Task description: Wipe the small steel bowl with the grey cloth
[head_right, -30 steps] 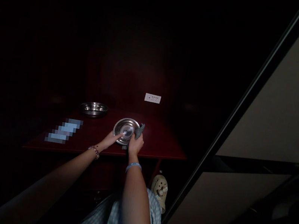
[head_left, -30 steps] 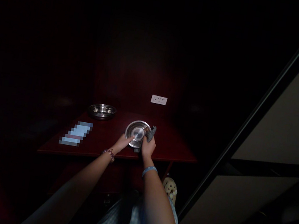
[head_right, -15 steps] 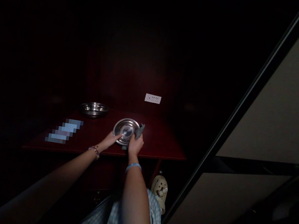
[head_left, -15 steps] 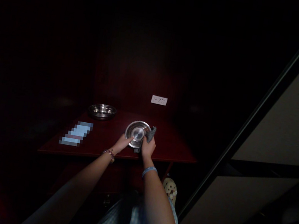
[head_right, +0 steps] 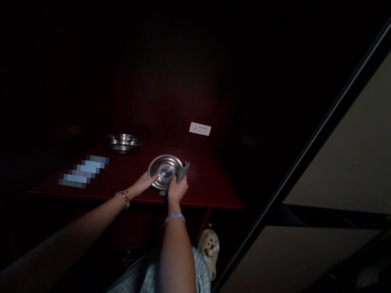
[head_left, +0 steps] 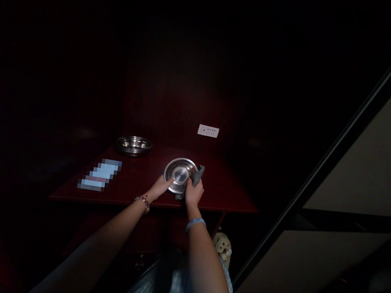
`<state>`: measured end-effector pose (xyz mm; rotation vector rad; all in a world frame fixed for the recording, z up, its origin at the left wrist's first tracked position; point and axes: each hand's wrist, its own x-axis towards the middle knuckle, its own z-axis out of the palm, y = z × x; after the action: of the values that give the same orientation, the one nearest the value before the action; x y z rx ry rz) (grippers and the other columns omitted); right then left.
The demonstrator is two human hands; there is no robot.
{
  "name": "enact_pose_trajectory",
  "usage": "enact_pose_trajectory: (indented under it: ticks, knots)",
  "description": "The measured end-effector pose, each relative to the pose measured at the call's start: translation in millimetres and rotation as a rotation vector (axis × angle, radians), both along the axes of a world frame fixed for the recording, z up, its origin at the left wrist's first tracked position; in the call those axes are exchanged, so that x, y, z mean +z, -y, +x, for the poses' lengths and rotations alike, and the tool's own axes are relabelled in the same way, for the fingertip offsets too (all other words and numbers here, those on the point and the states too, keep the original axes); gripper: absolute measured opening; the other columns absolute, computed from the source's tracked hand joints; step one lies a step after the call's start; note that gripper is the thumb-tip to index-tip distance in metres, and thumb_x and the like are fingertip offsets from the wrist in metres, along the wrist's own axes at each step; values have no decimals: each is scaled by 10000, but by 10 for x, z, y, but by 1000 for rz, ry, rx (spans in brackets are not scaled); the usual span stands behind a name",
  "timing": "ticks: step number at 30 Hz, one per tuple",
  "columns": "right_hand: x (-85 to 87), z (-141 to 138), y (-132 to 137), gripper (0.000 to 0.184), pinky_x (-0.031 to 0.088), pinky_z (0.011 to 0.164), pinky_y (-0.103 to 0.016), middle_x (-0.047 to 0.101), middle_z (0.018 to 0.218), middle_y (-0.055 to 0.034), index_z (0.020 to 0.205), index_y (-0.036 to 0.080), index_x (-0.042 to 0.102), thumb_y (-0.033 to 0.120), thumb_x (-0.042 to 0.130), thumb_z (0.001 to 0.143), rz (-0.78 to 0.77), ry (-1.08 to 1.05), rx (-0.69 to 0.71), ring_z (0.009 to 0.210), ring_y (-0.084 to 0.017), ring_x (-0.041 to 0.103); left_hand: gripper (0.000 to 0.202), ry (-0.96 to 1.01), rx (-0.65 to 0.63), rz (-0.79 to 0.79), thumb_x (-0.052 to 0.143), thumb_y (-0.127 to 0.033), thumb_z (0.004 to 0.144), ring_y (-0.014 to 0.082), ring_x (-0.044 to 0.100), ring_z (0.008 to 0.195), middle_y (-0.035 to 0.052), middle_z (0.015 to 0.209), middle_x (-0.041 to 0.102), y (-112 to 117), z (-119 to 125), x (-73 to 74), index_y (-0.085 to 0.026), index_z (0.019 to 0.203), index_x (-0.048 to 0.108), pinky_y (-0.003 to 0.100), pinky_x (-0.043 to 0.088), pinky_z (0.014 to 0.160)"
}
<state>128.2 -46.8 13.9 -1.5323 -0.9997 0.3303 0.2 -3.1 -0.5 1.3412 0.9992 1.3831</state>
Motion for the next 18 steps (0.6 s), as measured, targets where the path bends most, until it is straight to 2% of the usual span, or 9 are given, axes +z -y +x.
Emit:
enact_pose_trajectory:
  ticks: [11, 18]
  knots:
    - [6, -12, -4, 258, 512, 827, -286, 756, 981, -81, 1020, 184, 701, 250, 572, 806, 3, 11, -12, 917, -230, 708, 208, -47, 9, 11, 642, -252, 784, 281, 681, 1043, 145, 983, 751, -66, -7, -65, -112, 931, 687, 418, 462, 1023]
    - [1, -11, -8, 257, 513, 826, -286, 754, 983, -91, 1017, 177, 696, 248, 570, 804, 25, 1, 0, 919, -233, 710, 249, -40, 5, 30, 664, -309, 765, 288, 673, 1061, 145, 980, 748, -83, -8, -76, -119, 925, 683, 413, 467, 1015]
